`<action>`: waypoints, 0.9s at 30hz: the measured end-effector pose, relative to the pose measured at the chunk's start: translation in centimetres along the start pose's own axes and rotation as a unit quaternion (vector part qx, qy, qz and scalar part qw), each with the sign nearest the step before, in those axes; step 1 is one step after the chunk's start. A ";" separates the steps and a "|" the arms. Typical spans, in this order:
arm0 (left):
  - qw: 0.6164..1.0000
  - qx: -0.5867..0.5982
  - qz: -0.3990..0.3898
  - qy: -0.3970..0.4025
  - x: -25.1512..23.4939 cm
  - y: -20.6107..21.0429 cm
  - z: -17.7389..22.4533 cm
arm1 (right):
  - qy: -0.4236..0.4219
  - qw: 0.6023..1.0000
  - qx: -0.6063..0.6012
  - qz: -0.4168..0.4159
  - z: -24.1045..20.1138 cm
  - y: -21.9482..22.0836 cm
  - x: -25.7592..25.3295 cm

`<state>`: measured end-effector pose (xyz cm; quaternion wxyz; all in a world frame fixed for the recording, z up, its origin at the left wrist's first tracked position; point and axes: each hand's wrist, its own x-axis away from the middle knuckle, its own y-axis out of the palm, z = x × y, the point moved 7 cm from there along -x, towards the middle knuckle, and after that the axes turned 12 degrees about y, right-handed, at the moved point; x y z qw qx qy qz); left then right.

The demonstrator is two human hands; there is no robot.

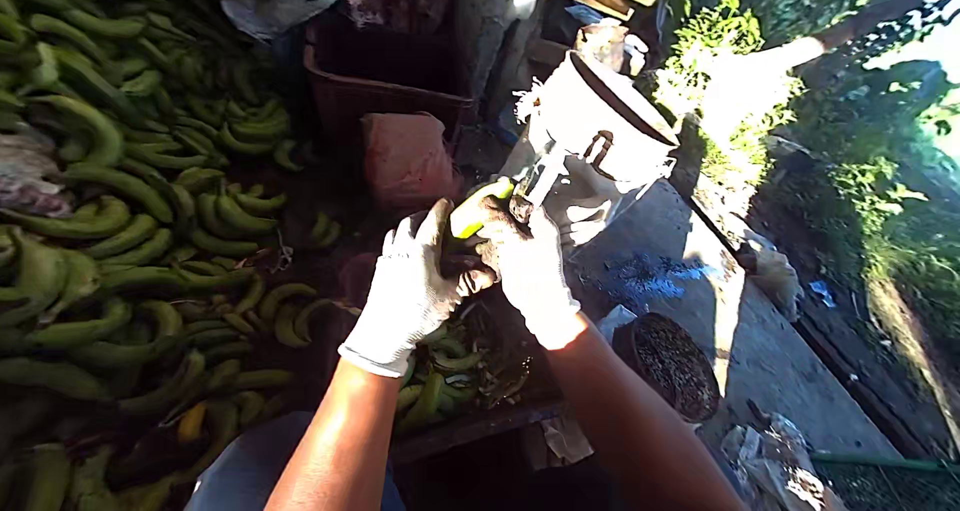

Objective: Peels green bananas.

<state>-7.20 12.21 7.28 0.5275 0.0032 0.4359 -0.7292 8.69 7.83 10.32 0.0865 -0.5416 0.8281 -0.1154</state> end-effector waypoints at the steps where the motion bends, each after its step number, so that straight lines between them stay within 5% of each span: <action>1: 0.999 0.011 0.024 0.024 0.0 1.3 1.0 | -0.017 0.999 -0.008 -0.034 -0.9 -1.4 0.8; 4: 0.982 0.168 0.078 0.028 0.2 4.3 3.1 | -0.123 0.989 -0.035 -0.077 -1.9 -6.9 2.4; 6: 0.936 0.344 0.070 -0.038 0.8 6.8 3.0 | -0.114 0.993 0.004 -0.019 0.2 -11.7 3.0; 10: 0.719 0.670 0.105 -0.151 1.3 10.9 2.5 | 0.149 0.979 0.102 0.096 11.0 -19.7 3.1; 11: 0.689 0.702 0.107 -0.147 1.3 11.2 2.7 | 0.186 0.973 0.097 0.095 12.8 -20.4 3.3; 12: 0.695 0.697 0.107 -0.140 1.2 11.4 2.6 | 0.192 0.973 0.089 0.093 13.3 -20.6 3.8; 15: 0.813 0.563 0.103 -0.104 0.9 11.4 2.6 | 0.122 0.986 0.102 0.055 11.3 -19.0 4.9; 18: 0.888 0.459 0.037 -0.005 0.5 11.3 4.4 | 0.091 0.982 0.161 -0.042 10.4 -15.9 5.2; 23: 0.925 0.373 -0.038 0.064 1.3 12.2 6.6 | 0.115 0.967 0.195 -0.114 11.6 -13.7 4.4; 27: 0.936 0.346 -0.025 0.050 1.5 12.3 7.3 | 0.114 0.968 0.193 -0.111 11.6 -13.5 4.5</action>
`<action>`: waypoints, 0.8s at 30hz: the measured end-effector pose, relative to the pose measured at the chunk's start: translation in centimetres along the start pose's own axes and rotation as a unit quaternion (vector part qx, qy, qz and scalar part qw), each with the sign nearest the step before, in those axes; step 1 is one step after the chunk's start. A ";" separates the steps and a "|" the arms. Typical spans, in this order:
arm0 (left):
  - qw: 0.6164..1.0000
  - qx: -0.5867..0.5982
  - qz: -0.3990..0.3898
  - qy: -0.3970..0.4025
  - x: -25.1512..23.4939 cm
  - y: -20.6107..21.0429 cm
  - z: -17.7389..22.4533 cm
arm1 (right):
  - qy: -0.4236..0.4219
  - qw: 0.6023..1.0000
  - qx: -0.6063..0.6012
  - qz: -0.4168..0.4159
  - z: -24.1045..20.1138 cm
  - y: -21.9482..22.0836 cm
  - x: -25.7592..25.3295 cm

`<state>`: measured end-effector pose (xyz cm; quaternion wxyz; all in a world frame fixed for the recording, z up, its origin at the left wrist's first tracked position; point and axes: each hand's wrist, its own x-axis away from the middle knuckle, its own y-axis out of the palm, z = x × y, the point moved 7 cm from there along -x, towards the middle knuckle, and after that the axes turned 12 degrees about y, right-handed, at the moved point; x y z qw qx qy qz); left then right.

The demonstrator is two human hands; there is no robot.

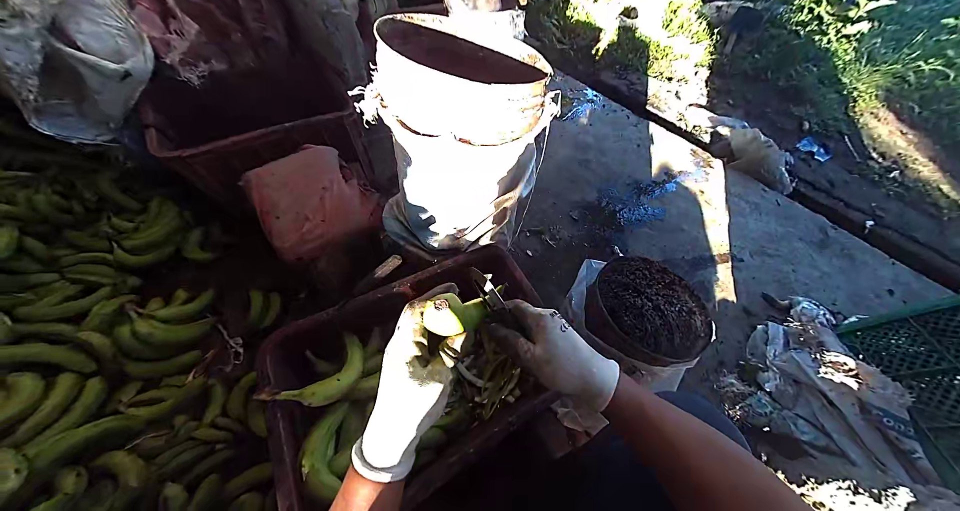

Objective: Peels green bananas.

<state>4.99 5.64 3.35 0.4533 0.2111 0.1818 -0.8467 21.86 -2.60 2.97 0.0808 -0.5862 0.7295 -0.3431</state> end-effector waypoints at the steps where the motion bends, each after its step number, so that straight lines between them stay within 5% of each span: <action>1: 1.000 0.004 0.013 -0.001 0.1 -0.1 0.0 | 0.001 1.000 -0.008 -0.001 -0.1 0.0 0.2; 7: 0.963 0.226 0.144 -0.039 -0.1 -2.2 0.5 | 0.078 0.988 0.046 -0.122 3.8 4.4 -1.3; 11: 0.907 0.370 0.160 -0.120 0.3 -3.9 -0.7 | 0.012 0.999 0.047 -0.019 2.3 2.5 -1.7; 18: 0.896 0.320 0.200 -0.235 1.2 -2.5 -1.9 | -0.290 0.953 0.062 0.060 -3.7 2.8 3.1; 24: 0.945 0.227 0.125 -0.198 2.7 -1.2 -1.1 | -0.268 0.952 0.106 0.098 -2.6 3.4 2.3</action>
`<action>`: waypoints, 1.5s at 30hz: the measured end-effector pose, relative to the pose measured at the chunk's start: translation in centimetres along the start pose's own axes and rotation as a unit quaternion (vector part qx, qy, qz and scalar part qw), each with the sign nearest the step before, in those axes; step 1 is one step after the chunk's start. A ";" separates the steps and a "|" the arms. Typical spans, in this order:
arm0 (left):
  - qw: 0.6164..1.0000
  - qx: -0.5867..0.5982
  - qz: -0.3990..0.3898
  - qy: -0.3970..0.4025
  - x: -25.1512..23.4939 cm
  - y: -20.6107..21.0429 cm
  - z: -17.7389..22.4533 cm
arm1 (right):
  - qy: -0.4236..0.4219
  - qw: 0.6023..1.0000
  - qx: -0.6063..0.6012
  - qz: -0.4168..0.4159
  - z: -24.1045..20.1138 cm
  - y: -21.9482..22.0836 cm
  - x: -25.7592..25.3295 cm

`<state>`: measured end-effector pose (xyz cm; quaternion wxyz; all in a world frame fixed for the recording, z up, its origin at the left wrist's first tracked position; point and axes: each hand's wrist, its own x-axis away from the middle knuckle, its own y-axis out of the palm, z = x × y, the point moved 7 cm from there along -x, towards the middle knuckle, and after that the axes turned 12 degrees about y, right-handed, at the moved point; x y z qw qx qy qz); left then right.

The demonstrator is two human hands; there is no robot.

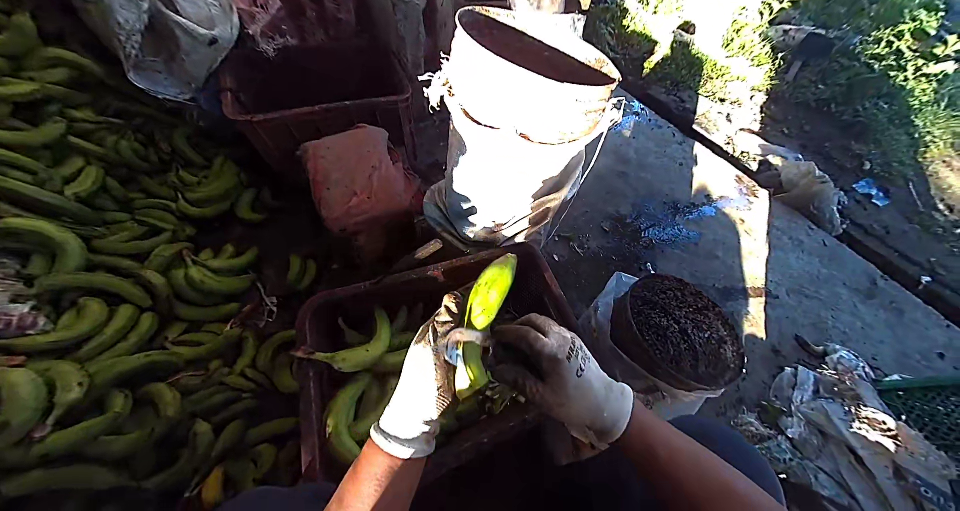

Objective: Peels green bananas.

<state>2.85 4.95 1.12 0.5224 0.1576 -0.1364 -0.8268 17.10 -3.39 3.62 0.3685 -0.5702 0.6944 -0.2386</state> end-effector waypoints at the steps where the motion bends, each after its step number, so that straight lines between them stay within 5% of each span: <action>1: 0.998 -0.061 -0.009 0.016 0.3 0.2 0.2 | 0.022 0.999 0.013 0.037 0.7 -0.6 -0.5; 4: 0.987 -0.162 -0.023 0.000 0.0 0.9 0.3 | 0.189 0.975 0.023 0.117 5.5 -3.1 -2.3; 7: 0.997 -0.067 -0.024 -0.025 -0.4 0.9 -0.8 | 0.324 0.936 -0.019 0.135 10.4 -6.5 -2.7; 10: 0.998 0.029 -0.015 -0.052 -1.3 0.3 -1.3 | 0.267 0.952 -0.059 0.139 8.1 -7.0 -1.8; 16: 0.985 0.133 0.097 -0.054 -1.6 -0.8 -0.8 | 0.065 0.995 -0.065 -0.044 -0.1 -0.1 1.1; 19: 0.996 0.074 0.044 -0.020 -0.9 -0.7 -0.3 | 0.042 0.998 -0.040 -0.022 0.4 0.8 0.4; 22: 0.999 -0.007 0.033 -0.007 -0.4 0.0 0.3 | 0.054 0.995 -0.024 0.084 1.9 -1.0 -1.4; 25: 0.997 -0.038 0.021 -0.056 -0.6 0.1 -0.8 | 0.192 0.974 -0.029 0.120 6.0 -3.2 -3.5; 29: 0.992 0.050 -0.045 -0.109 -0.2 0.8 -2.1 | 0.307 0.938 -0.057 0.150 9.9 -6.9 -3.7; 32: 0.994 0.072 -0.004 -0.083 -1.0 0.3 -1.1 | 0.272 0.947 -0.104 0.138 7.0 -6.0 -2.3; 38: 0.992 0.026 0.102 0.069 -1.7 -1.5 0.3 | 0.120 0.981 -0.151 -0.021 -1.1 0.2 1.6; 42: 0.995 0.059 0.055 0.064 -0.7 -0.9 0.1 | 0.072 0.992 -0.095 0.036 -0.2 0.4 0.3; 45: 0.999 -0.047 -0.004 0.004 0.0 0.3 -0.3 | 0.110 0.984 -0.074 0.120 2.5 -2.0 -2.2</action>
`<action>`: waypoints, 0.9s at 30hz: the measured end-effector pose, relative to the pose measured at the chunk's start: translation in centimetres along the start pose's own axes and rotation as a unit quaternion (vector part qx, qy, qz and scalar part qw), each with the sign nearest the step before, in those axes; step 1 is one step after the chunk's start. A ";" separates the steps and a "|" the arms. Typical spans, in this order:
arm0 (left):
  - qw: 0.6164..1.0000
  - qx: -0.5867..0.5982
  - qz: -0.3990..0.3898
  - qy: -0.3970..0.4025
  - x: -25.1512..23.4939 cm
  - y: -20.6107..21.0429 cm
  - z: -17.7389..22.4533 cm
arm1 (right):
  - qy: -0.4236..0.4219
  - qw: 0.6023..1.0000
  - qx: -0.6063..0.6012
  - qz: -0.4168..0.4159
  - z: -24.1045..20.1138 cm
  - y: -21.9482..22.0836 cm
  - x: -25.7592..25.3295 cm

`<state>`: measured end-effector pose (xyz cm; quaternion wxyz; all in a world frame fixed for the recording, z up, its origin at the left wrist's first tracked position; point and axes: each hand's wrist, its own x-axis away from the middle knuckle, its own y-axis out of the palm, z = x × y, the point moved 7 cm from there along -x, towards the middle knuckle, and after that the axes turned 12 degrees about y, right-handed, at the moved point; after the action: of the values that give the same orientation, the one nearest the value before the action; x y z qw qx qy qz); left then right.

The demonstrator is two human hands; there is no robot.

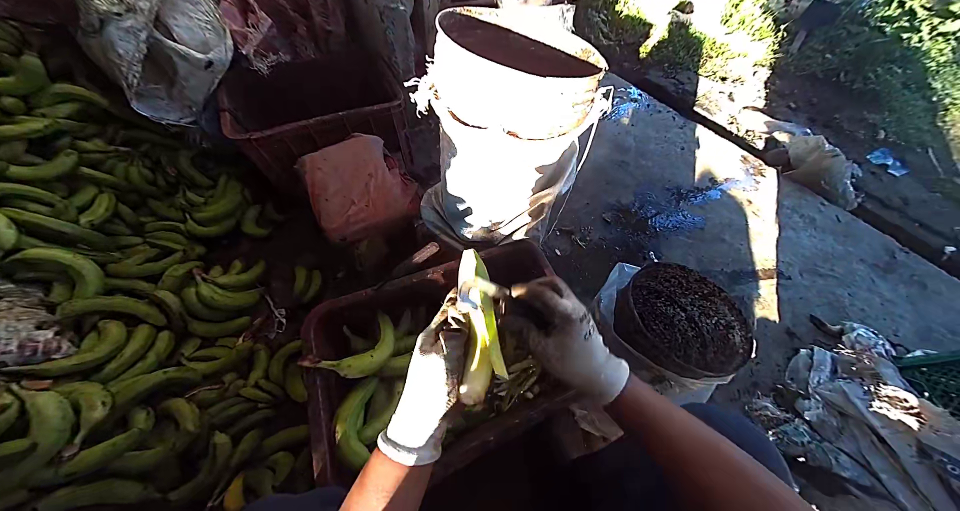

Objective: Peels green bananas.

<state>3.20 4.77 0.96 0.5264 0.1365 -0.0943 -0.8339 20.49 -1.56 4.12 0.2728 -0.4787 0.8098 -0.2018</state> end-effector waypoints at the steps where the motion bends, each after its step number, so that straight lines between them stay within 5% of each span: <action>1: 0.999 -0.014 -0.031 -0.037 0.2 0.6 -0.5 | 0.037 0.999 0.009 0.017 1.1 -0.8 -1.3; 4: 0.990 0.047 -0.065 -0.115 0.0 1.8 -2.2 | 0.129 0.990 0.007 0.059 3.5 -3.3 -3.4; 6: 0.992 0.071 -0.036 -0.094 -0.8 1.1 -2.5 | 0.138 0.988 -0.011 0.061 2.9 -3.6 -2.8; 10: 0.992 0.075 0.094 0.025 -2.2 -1.4 -0.9 | 0.070 0.997 -0.033 -0.029 -0.3 -0.3 1.7; 14: 0.977 0.098 0.185 0.035 -2.1 -2.9 -0.4 | -0.003 0.996 -0.008 -0.091 -2.0 2.2 4.8; 18: 0.990 0.128 0.052 0.024 -1.7 -1.1 0.4 | -0.020 0.997 -0.018 -0.068 -1.1 1.4 2.4; 23: 0.988 0.003 -0.140 -0.071 0.0 1.8 0.3 | 0.118 0.992 0.019 -0.028 3.5 -1.4 -2.9; 27: 0.978 0.137 -0.121 -0.100 -0.1 2.3 -0.5 | 0.161 0.985 -0.058 0.011 4.2 -3.1 -2.7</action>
<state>5.37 3.81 1.20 0.3856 0.1338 -0.2422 -0.8802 26.26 -0.93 3.42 0.1128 -0.4455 0.8589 -0.2262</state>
